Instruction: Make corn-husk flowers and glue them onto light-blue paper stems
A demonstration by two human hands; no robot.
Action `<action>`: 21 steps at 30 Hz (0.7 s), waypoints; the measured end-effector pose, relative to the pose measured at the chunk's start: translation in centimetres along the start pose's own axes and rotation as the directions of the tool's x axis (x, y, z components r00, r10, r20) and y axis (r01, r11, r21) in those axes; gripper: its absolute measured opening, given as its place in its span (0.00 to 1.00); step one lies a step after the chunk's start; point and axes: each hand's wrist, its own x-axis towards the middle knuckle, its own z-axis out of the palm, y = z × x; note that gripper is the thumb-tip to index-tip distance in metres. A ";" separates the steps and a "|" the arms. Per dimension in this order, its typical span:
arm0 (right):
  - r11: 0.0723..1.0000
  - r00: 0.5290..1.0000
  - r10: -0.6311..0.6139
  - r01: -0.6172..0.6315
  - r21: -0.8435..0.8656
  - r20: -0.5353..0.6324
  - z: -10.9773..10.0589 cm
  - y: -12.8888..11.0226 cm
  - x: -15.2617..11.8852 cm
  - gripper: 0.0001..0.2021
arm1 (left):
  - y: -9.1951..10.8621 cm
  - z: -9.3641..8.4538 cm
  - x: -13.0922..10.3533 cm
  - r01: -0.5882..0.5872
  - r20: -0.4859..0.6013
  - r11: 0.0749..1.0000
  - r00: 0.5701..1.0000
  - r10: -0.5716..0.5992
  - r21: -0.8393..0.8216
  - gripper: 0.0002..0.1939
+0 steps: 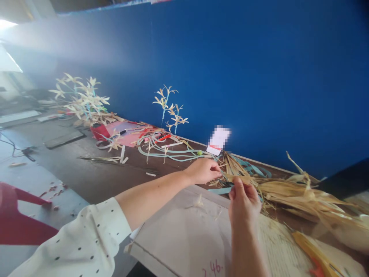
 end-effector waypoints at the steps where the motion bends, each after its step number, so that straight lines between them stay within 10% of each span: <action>1: 1.000 0.998 -0.015 0.015 0.003 -0.060 0.0 0.0 0.2 0.13 | -0.2 0.2 0.2 0.013 -0.003 0.998 1.000 -0.013 0.060 0.11; 9: 0.993 0.986 -0.080 0.067 -0.095 -0.143 -0.3 0.4 0.5 0.12 | -1.0 3.0 2.2 -0.099 0.247 0.853 0.968 -0.036 0.512 0.05; 21: 0.955 0.982 -0.123 0.079 -0.284 -0.140 -0.8 1.0 0.7 0.15 | -0.9 4.1 4.0 0.087 0.234 0.888 0.949 -0.213 0.452 0.09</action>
